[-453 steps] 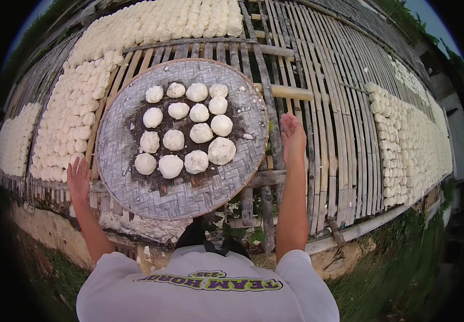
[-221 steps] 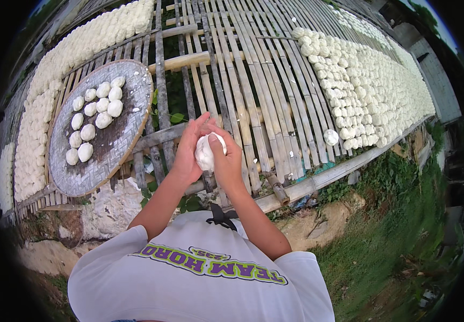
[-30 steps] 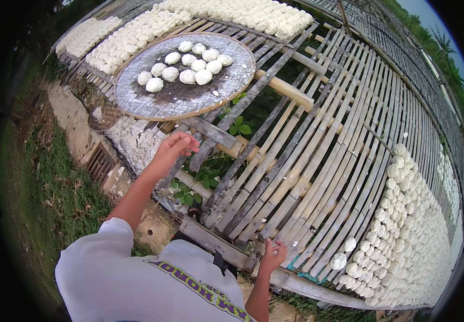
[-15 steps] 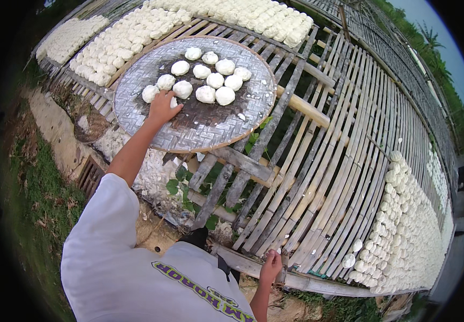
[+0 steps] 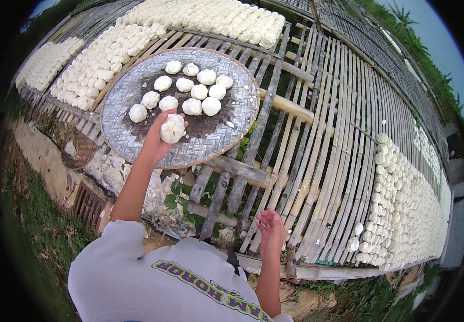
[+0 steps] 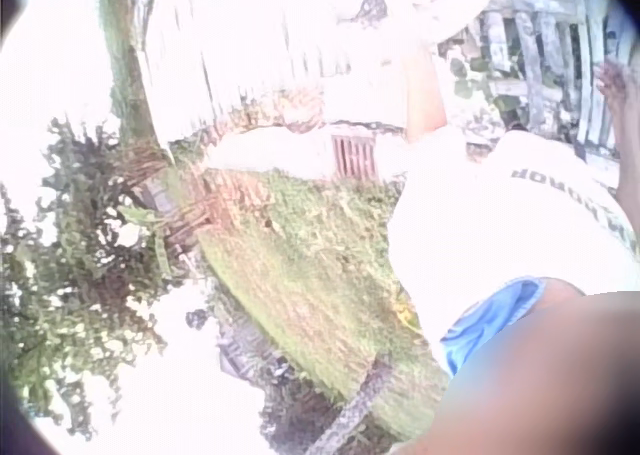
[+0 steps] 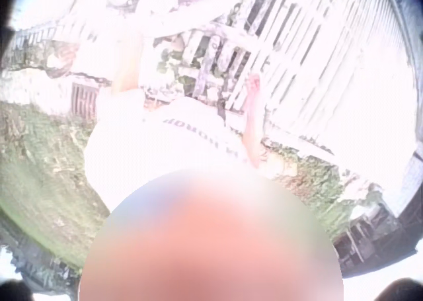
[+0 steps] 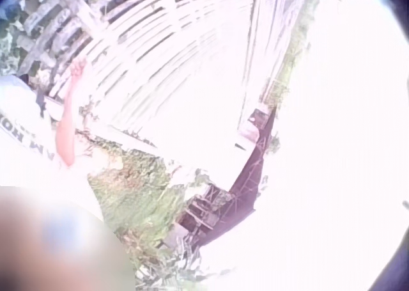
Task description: The person repeatedly picks small portions of white dough from a woven tray, rolls them into smooth balls between both hands, and places the finished balls onto a bamboo drying rack. The process continues in a steady rhythm, filling rows on the rack.
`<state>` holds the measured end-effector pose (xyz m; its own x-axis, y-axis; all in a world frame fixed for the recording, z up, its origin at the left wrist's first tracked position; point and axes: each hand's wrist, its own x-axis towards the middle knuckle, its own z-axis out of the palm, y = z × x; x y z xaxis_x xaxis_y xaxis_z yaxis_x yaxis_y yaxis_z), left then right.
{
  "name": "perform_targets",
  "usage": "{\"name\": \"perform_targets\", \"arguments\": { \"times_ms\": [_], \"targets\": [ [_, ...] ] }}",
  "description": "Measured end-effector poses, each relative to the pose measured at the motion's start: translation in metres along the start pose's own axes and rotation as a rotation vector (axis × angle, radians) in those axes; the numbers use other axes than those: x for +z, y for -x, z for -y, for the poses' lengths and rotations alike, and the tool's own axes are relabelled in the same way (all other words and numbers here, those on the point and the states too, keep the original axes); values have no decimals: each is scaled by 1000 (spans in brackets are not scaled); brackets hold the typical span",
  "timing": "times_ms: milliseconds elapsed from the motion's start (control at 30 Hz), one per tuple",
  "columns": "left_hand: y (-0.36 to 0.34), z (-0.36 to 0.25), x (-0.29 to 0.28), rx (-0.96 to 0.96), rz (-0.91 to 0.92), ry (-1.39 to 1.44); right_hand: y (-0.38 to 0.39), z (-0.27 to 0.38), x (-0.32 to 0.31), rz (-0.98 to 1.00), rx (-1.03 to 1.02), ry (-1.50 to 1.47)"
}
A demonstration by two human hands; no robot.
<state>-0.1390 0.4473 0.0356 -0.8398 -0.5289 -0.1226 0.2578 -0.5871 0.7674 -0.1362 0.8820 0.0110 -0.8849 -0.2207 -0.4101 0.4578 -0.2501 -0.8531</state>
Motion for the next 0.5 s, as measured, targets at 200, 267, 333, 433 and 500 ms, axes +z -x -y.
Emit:
{"name": "perform_targets", "arguments": {
  "times_ms": [200, 267, 333, 433, 500],
  "targets": [
    [69, 42, 126, 279, 876, -723, -15, 73, 104, 545, 321, -456],
    [86, 57, 155, 869, 863, -1350, -19, 87, 106, 463, 258, -424],
    [104, 77, 177, 680, 683, -949, -14, 86, 99, 228, 168, -504],
    [131, 111, 196, -33, 236, -194, -4, 66, 89, 83, -195, -445],
    [141, 131, 204, -419, 172, 203, 4, 55, 76, 59, -475, -36]
  ]
}}
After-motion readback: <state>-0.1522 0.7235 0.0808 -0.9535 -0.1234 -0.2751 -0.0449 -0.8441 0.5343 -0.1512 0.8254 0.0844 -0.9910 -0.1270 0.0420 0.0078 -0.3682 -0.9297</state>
